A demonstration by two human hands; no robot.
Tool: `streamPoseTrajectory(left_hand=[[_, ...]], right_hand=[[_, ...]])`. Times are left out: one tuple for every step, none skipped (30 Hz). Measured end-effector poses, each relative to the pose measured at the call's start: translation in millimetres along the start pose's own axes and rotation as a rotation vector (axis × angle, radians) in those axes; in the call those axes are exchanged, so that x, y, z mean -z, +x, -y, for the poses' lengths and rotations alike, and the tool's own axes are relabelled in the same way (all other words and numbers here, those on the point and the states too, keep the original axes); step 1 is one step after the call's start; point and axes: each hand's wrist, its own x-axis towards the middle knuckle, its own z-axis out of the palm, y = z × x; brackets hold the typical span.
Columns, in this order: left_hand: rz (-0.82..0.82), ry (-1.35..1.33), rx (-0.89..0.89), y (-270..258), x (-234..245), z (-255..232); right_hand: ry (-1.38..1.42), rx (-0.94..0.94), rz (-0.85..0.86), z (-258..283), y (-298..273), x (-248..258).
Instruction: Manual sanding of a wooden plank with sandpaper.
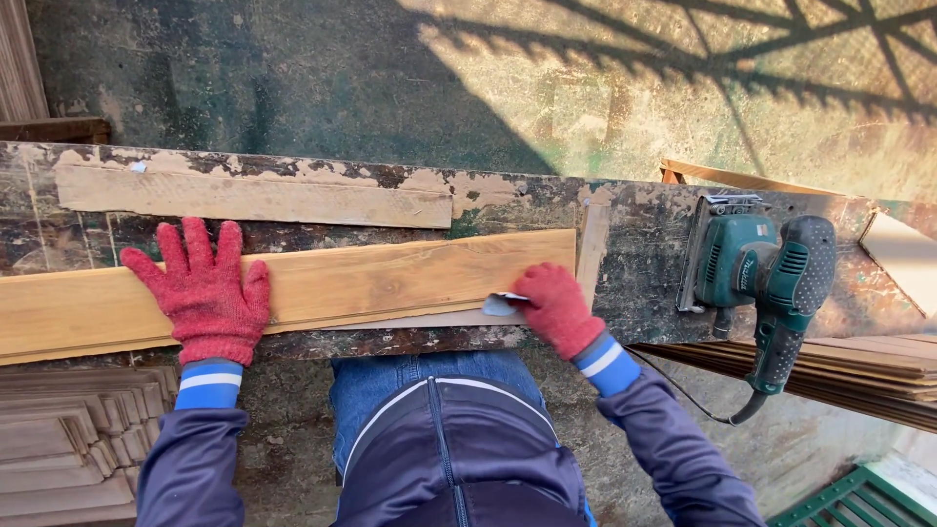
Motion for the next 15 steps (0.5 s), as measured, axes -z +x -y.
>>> streamPoseTrajectory(left_hand=[[-0.003,0.003,-0.008,2.0,1.1,-0.3],[-0.013,-0.005,-0.018,4.0,2.1,-1.3],[-0.017,-0.015,-0.027,3.0,3.2,-3.4],[-0.015,-0.015,-0.035,0.0,3.9,-2.0],[-0.009,0.008,-0.035,0.1,2.4,-1.5],[-0.003,0.03,-0.036,0.4,0.8,-0.1],[-0.002,0.025,-0.037,1.0,0.2,-1.1],[-0.009,0.001,-0.048,1.4,-0.1,-1.0],[-0.016,-0.018,-0.057,1.6,1.0,0.7],[-0.015,-0.02,-0.056,0.4,0.8,0.6],[-0.017,0.015,-0.055,-0.1,0.7,0.6],[-0.019,0.05,-0.054,-0.8,0.3,0.5],[-0.018,0.052,-0.052,0.1,1.5,-0.8],[-0.018,0.04,-0.056,1.0,2.4,-2.4],[-0.014,0.03,-0.065,2.8,4.8,-2.1]], right_hand=[[0.002,-0.004,-0.008,7.9,4.3,-7.2],[-0.026,0.054,-0.01,15.2,8.4,-14.1],[-0.051,0.111,-0.006,23.4,9.2,-21.3],[-0.048,0.104,-0.009,12.7,4.8,-16.7],[-0.136,0.056,0.062,1.1,-1.0,-10.9],[-0.223,0.008,0.133,-9.7,-6.7,-5.4],[-0.227,0.004,0.136,-28.4,-18.7,3.0],[-0.261,-0.054,0.116,-45.9,-30.4,11.2],[-0.292,-0.107,0.097,-62.5,-40.1,18.7],[-0.293,-0.108,0.098,-65.3,-41.6,17.1],[-0.257,-0.065,0.053,-68.7,-42.0,15.5],[-0.22,-0.022,0.008,-72.2,-42.4,13.8],[-0.219,-0.02,0.01,-55.3,-31.9,10.8],[-0.154,0.038,0.038,-38.7,-21.5,7.6],[-0.083,0.091,0.065,-19.9,-11.7,2.8]])
